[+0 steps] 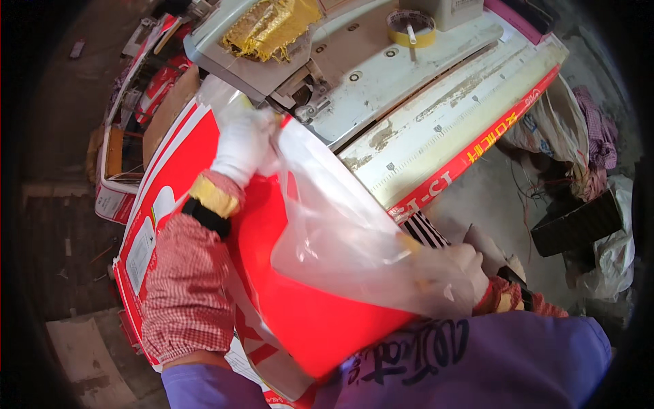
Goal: The person picks up a red and white bag, inserts a clear plastic liner into it, and places the finished bag onto a stack before repeating the process.
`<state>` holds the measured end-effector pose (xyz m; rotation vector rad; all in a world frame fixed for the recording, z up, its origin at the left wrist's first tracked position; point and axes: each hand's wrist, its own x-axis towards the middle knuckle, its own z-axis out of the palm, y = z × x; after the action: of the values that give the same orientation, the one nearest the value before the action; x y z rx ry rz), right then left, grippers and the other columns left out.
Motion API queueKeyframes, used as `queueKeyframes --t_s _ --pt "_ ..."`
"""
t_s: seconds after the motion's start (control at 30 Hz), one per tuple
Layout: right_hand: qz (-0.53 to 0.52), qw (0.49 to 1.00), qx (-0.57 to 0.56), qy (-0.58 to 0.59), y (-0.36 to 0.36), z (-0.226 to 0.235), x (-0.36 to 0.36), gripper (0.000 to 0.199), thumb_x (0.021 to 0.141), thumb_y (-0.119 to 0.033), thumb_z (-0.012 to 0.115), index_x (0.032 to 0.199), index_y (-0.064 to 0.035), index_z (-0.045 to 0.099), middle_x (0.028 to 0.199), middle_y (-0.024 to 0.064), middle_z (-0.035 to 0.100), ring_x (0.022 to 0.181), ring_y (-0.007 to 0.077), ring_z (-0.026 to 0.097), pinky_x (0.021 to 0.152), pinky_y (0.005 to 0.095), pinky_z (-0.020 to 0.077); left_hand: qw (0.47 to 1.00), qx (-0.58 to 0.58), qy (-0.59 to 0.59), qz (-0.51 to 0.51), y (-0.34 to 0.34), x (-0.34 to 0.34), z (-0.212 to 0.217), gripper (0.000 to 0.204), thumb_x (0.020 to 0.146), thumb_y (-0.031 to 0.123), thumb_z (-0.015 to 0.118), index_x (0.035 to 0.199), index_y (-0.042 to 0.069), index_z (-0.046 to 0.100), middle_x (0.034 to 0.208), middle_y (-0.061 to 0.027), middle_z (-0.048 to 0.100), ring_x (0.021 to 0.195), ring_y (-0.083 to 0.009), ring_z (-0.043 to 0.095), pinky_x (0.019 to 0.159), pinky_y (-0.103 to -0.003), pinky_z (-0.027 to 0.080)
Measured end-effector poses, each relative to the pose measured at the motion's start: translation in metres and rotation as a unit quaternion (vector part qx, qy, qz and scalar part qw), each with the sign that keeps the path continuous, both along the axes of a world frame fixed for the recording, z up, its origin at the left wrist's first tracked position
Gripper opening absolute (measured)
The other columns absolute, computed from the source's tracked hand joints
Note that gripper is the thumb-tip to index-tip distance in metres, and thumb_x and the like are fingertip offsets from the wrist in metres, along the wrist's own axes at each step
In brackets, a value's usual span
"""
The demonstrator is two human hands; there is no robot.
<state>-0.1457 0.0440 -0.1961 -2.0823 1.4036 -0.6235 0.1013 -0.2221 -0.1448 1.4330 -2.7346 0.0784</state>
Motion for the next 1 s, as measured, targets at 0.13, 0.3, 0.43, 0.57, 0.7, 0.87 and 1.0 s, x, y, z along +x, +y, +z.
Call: queueKeyframes --t_s 0.13,0.3,0.43,0.57,0.7,0.87,1.0 --pt "0.073 0.977 -0.189 0.063 -0.057 0.004 0.028 0.020 0.074 -0.019 0.059 0.093 -0.0117 0.058 0.081 0.0026 0.059 0.068 0.0183 0.060 0.051 0.0313 0.0466 0.997 -0.047 0.058 -0.018 -0.080 0.056 -0.016 0.024 0.080 0.020 0.053 0.096 0.006 0.063 0.089 -0.0188 0.061 0.083 -0.0339 0.059 0.069 -0.038 0.047" --pt "0.068 0.974 -0.209 0.052 -0.081 -0.026 0.011 0.020 0.078 -0.020 0.053 0.094 -0.0107 0.060 0.087 0.0062 0.060 0.075 0.0221 0.060 0.061 0.0344 0.0477 0.956 0.018 0.286 0.066 -0.178 0.085 0.057 0.028 0.085 0.025 0.049 0.100 0.004 0.060 0.090 -0.0094 0.061 0.083 -0.0230 0.057 0.074 -0.032 0.044" --pt "0.079 0.970 -0.230 0.010 -0.189 -0.022 0.084 0.024 0.081 -0.021 0.046 0.095 -0.0097 0.062 0.093 0.0099 0.062 0.083 0.0259 0.061 0.070 0.0375 0.0488 0.905 0.075 0.395 0.137 -0.159 0.052 0.102 0.024 0.078 0.020 0.057 0.096 0.004 0.061 0.089 -0.0187 0.061 0.084 -0.0305 0.058 0.073 -0.034 0.044" --pt "0.220 0.907 -0.309 -0.183 -0.214 -0.018 0.038 0.023 0.077 -0.015 0.052 0.090 0.0016 0.061 0.080 0.0203 0.061 0.071 0.0323 0.061 0.062 0.0432 0.0493 0.970 -0.066 -0.228 0.060 -0.039 0.013 0.133 0.021 0.074 0.016 0.061 0.092 0.006 0.062 0.085 -0.0183 0.061 0.081 -0.0327 0.058 0.069 -0.037 0.046" --pt "0.258 0.964 -0.051 -0.047 -0.281 -0.001 0.062 0.030 0.069 -0.022 0.060 0.091 -0.0021 0.064 0.085 0.0145 0.064 0.072 0.0274 0.061 0.066 0.0378 0.0488 0.959 -0.058 -0.265 -0.077 0.065 -0.078 0.151 0.011 0.066 0.015 0.065 0.073 0.008 0.059 0.081 -0.0133 0.059 0.082 -0.0294 0.057 0.076 -0.038 0.046" --pt "0.286 0.958 -0.014 -0.003 -0.273 0.015 0.098 0.030 0.065 -0.025 0.064 0.089 -0.0064 0.065 0.086 0.0114 0.065 0.073 0.0259 0.061 0.067 0.0365 0.0488 0.909 -0.010 -0.090 -0.407 0.141 -0.118 0.125 0.018 0.070 0.021 0.062 0.086 0.013 0.056 0.082 -0.0034 0.055 0.088 -0.0258 0.053 0.073 -0.044 0.043" --pt "0.187 0.981 -0.043 0.024 -0.333 0.074 0.113 0.027 0.064 -0.025 0.064 0.087 -0.0106 0.065 0.085 0.0099 0.065 0.075 0.0260 0.062 0.067 0.0371 0.0491 0.891 0.353 -0.195 -0.208 0.145 -0.160 0.115 0.015 0.079 0.022 0.052 0.093 0.018 0.058 0.074 -0.0043 0.053 0.075 -0.0216 0.057 0.063 -0.035 0.046"
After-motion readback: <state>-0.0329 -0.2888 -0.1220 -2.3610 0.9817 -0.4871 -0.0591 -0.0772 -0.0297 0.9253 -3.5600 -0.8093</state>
